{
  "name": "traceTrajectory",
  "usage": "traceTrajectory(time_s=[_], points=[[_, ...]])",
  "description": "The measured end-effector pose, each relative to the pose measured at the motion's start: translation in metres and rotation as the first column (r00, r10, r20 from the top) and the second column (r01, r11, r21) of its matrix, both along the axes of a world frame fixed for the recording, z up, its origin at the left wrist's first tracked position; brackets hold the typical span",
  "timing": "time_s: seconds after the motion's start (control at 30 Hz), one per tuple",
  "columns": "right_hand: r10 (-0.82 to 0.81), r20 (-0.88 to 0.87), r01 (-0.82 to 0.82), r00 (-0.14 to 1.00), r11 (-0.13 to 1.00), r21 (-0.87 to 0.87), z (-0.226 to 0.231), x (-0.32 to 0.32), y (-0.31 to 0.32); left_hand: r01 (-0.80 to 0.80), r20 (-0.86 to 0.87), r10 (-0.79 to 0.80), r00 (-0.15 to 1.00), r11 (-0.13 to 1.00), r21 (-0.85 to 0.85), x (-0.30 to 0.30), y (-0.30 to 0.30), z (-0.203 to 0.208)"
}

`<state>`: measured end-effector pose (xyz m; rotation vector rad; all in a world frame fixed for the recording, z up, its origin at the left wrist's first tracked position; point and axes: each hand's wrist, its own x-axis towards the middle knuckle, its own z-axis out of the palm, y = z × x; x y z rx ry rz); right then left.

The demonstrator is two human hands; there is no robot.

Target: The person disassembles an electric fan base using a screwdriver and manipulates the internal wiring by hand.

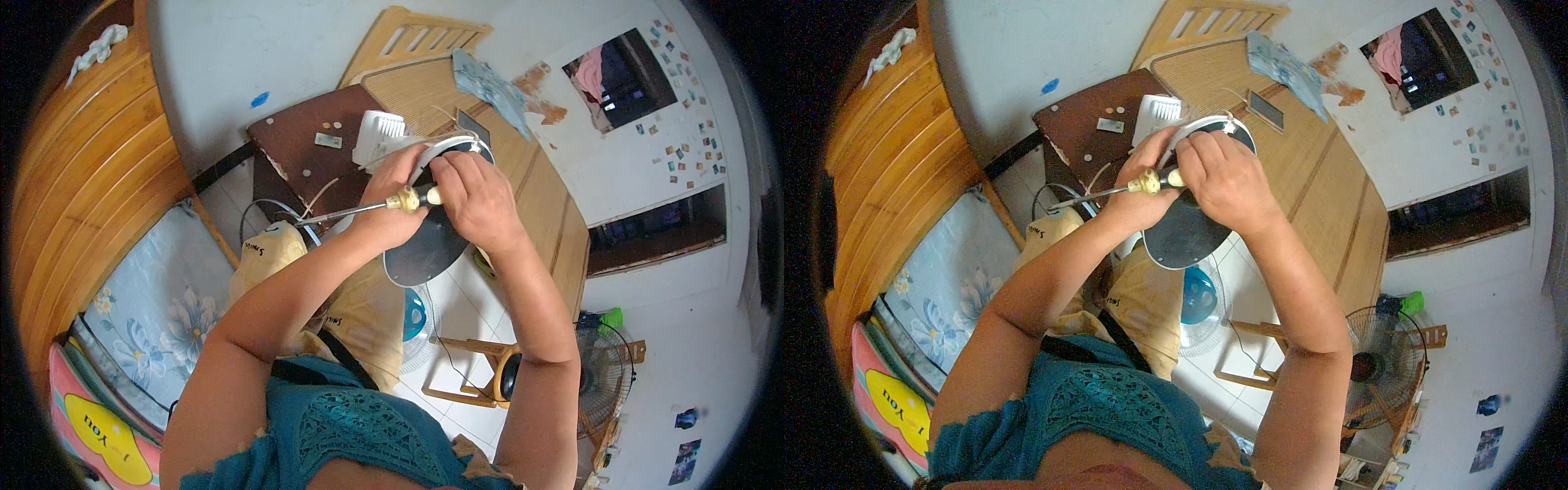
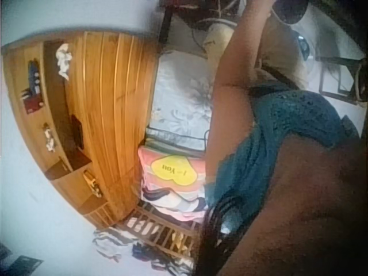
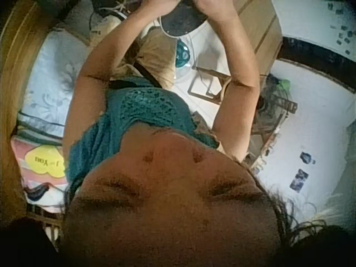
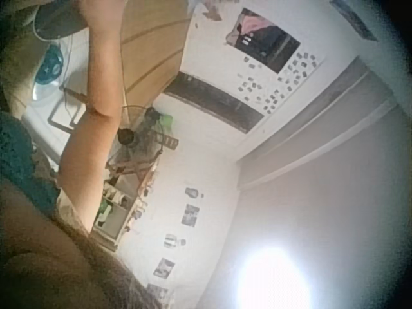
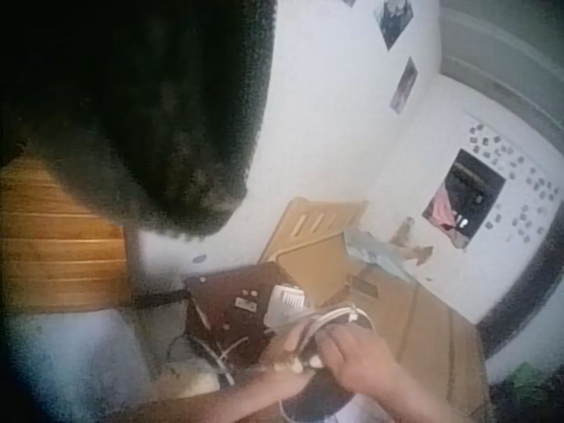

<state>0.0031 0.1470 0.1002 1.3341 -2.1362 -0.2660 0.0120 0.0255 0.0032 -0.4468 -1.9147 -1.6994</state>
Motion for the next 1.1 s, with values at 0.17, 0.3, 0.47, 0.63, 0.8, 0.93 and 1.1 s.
traceTrajectory(time_s=[0.17,0.3,0.47,0.63,0.8,0.93,1.1], points=[[0.052,0.09,-0.054,0.995,0.998,0.023,0.005,-0.002,0.007,0.063,0.006,-0.064,0.998,0.996,0.07,-0.006,0.0,-0.007],[-0.199,0.37,0.327,0.907,0.888,-0.324,0.004,0.023,0.011,0.041,0.004,-0.042,0.999,0.996,0.078,-0.001,0.003,-0.008],[-0.113,0.868,0.755,0.484,0.555,-0.349,0.01,0.058,0.049,0.054,0.035,-0.059,0.998,0.99,0.129,-0.003,0.003,-0.008],[-0.204,0.811,0.732,0.549,0.586,-0.348,0.029,0.093,0.067,0.028,0.026,-0.033,0.999,0.983,0.181,-0.003,0.005,-0.008],[-0.4,0.613,0.668,0.682,0.682,-0.297,0.046,0.122,0.057,-0.071,-0.144,0.095,0.985,0.984,0.164,-0.002,0.002,-0.001],[-0.415,0.598,0.665,0.686,0.691,-0.283,0.047,0.129,0.054,-0.08,-0.198,0.107,0.974,0.987,0.137,-0.001,0.001,0.0],[-0.422,0.606,0.674,0.674,0.686,-0.272,0.045,0.129,0.05,-0.109,-0.25,0.138,0.958,0.986,0.128,-0.001,0.001,0.0]])
